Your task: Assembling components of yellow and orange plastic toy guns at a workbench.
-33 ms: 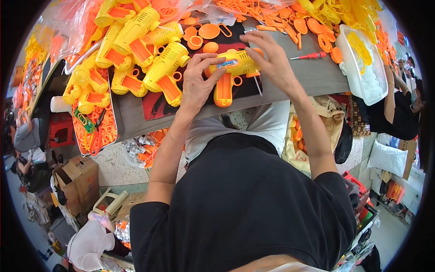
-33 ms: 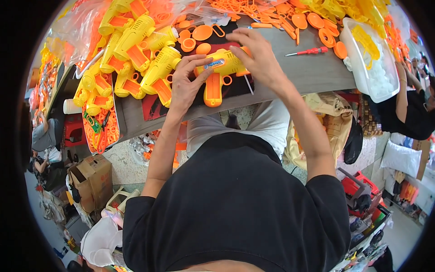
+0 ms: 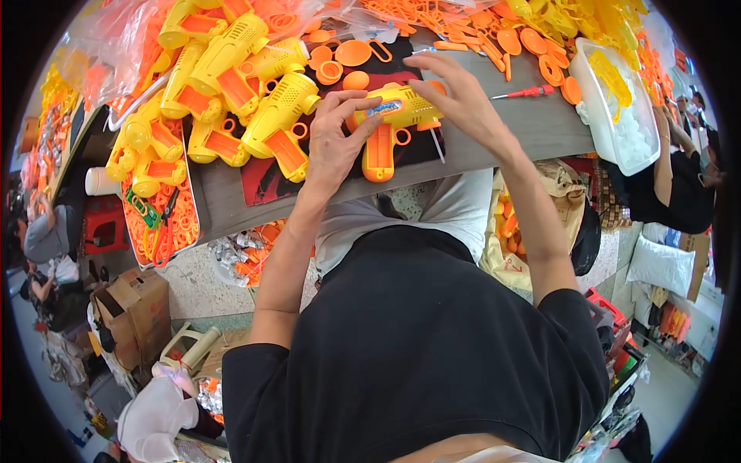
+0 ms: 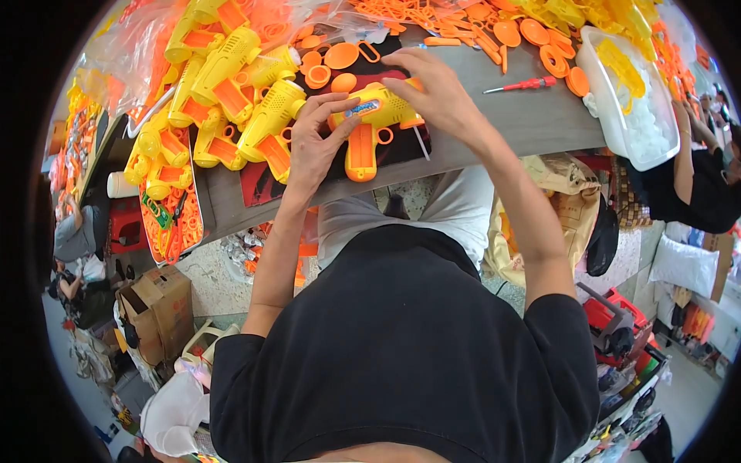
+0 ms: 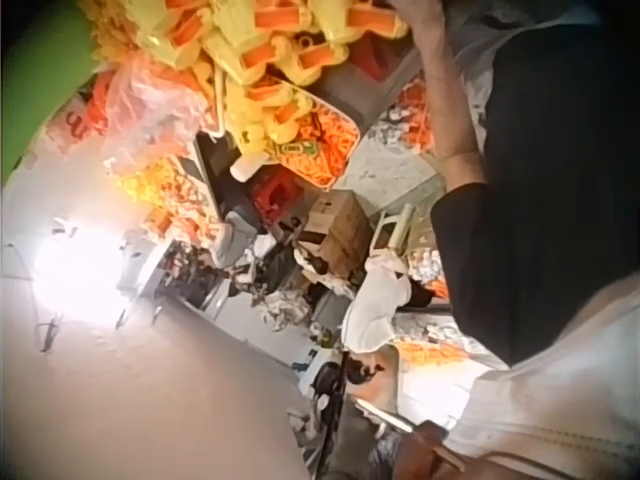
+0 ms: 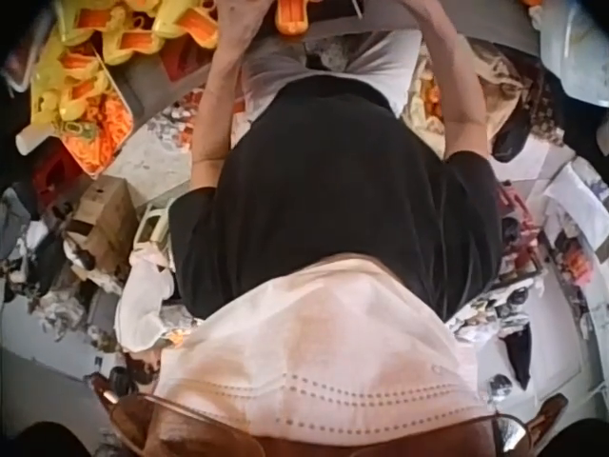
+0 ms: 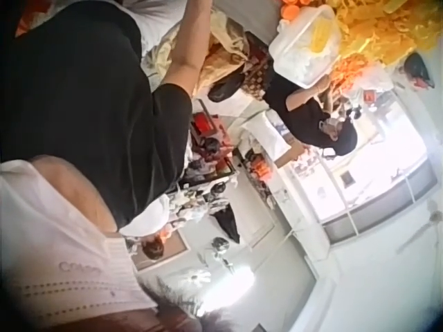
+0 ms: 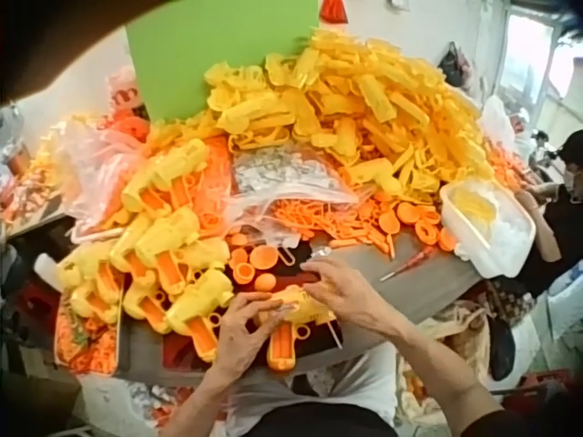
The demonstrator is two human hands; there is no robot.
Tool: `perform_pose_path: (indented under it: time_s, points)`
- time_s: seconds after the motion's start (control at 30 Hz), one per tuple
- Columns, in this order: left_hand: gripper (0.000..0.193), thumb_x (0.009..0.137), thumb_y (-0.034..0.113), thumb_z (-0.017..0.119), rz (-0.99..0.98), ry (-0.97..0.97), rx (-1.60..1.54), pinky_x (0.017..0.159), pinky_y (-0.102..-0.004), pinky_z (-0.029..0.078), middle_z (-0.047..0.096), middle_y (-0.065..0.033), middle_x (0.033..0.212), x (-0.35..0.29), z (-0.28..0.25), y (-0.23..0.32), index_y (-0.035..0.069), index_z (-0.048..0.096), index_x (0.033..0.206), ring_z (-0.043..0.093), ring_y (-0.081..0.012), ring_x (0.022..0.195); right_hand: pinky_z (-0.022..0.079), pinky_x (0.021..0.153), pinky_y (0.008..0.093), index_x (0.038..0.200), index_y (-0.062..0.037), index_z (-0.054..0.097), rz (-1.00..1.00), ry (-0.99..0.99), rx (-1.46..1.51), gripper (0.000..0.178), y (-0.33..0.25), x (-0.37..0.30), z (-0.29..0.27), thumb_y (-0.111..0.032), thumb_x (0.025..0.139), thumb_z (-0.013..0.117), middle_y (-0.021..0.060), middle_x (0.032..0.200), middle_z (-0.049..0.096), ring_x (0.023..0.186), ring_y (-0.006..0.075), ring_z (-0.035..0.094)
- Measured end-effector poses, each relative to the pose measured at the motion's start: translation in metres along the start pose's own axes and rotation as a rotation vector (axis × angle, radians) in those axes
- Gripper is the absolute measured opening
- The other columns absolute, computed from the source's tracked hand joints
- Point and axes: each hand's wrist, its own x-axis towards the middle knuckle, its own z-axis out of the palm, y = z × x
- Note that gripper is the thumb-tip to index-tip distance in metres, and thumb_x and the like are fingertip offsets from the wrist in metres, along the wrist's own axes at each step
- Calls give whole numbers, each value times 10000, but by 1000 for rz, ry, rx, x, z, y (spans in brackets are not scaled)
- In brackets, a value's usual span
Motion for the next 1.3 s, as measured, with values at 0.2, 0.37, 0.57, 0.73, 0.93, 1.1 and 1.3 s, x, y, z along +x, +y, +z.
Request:
perform_pose_path:
  time_s: [0.2,0.37,0.57,0.73,0.93,1.1,1.3]
  points:
    - [268,807,95,767,19,-29,36,952,-350,438,629,-90,1112,4,0,-2,91,740,1074,566,-243,1077,476,932,320,1280,6,594,324,-530,175,553,14,34,-1,-393,909,689,136,1174,661,1108,192,602]
    - [257,809,90,763,17,-18,42,943,-351,438,625,-92,1101,3,-1,2,86,737,1065,566,-242,1070,481,906,317,1260,18,579,199,-519,104,483,20,31,12,-345,950,648,138,1141,658,1051,200,610]
    - [253,806,95,767,-4,-29,45,944,-346,437,623,-94,1084,4,-1,3,69,729,1056,569,-238,1066,452,939,303,1330,21,532,304,-630,261,573,3,39,-5,-372,936,666,119,1211,631,1117,197,577]
    - [243,807,82,763,-12,-29,47,938,-345,442,621,-101,1080,8,0,4,64,727,1047,575,-245,1055,435,950,297,1282,-6,569,359,-731,245,561,9,49,-6,-366,880,721,85,1191,635,1136,165,558]
    - [247,818,61,746,48,-17,52,922,-339,450,619,-107,1083,1,3,1,61,719,1064,585,-246,1032,467,936,327,1332,-14,532,-188,-387,-200,594,17,9,14,-327,871,735,114,1230,619,1120,185,582]
    - [509,921,10,628,-90,-13,-570,1064,-334,389,521,-75,1394,-5,-15,5,55,484,1407,492,-189,1274,412,1045,346,1409,-22,475,-6,-340,308,706,2,-8,-2,-332,842,760,88,1273,589,1229,178,515]
    - [729,897,57,695,-188,-38,-561,1040,-328,442,506,-69,1397,-5,-8,17,26,302,1510,530,-171,1240,406,1043,321,1382,-20,518,72,-116,733,527,-1,10,22,-316,958,620,60,1238,596,1166,163,555]
